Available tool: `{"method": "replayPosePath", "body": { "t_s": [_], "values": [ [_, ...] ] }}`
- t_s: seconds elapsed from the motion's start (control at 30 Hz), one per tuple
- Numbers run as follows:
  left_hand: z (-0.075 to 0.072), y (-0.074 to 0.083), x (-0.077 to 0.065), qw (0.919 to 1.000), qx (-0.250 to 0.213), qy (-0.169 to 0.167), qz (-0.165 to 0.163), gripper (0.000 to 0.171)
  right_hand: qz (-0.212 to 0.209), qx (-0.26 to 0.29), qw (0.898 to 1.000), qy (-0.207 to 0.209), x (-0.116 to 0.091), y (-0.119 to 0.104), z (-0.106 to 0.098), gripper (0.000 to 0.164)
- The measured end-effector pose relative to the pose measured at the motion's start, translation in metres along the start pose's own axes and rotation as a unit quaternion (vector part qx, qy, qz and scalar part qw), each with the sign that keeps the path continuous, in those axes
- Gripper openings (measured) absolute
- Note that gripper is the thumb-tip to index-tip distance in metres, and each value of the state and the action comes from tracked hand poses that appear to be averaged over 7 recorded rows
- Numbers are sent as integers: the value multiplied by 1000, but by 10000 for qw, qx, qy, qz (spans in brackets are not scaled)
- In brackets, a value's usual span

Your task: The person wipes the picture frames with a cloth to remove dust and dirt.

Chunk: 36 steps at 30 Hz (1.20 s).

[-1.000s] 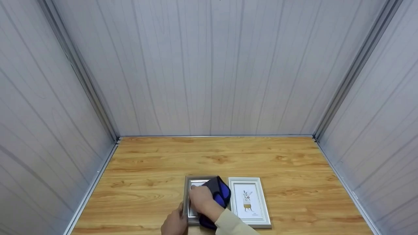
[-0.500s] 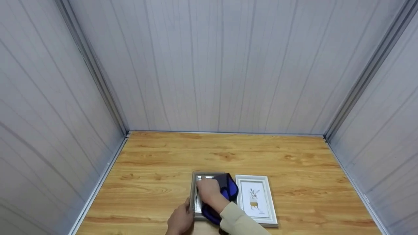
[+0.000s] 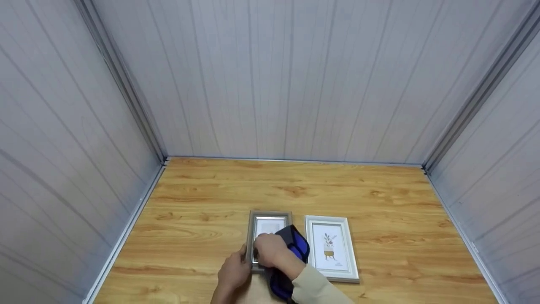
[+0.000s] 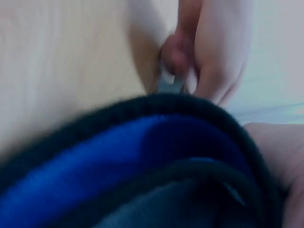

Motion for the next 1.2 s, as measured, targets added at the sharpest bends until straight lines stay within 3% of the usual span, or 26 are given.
{"method": "replayPosePath", "body": {
  "t_s": [0.13,0.37,0.53,0.7,0.83,1.07,1.2],
  "values": [
    [-2,-1,0,9999,-83,50,-83,47,50,-181,9993,-309,-14,-1,-8,16],
    [-1,-2,0,9987,-210,6,-470,48,912,-811,9908,-591,-19,18,-18,14],
    [-1,-1,2,9984,-307,24,-477,48,1661,-688,9824,-498,8,32,-19,10],
    [-3,-1,1,9984,-409,-81,-382,46,2141,-556,9752,-45,50,45,-11,10],
    [-6,-1,0,9990,-391,-79,-220,46,2015,-571,9774,276,67,41,-6,17],
    [-12,-3,-3,9993,-280,174,184,45,975,-550,9919,592,72,4,-1,10],
    [-11,-4,-1,9995,-153,272,-29,46,869,-730,9919,579,72,1,-3,8]
  ]
}}
Point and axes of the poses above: each hand's wrist, its own x-axis towards the middle knuckle, its own z-axis out of the palm, y = z × x, the point moved 2 cm from there along x, towards the middle knuckle, and after that the axes turned 14 degrees about z, right-handed, at the moved point
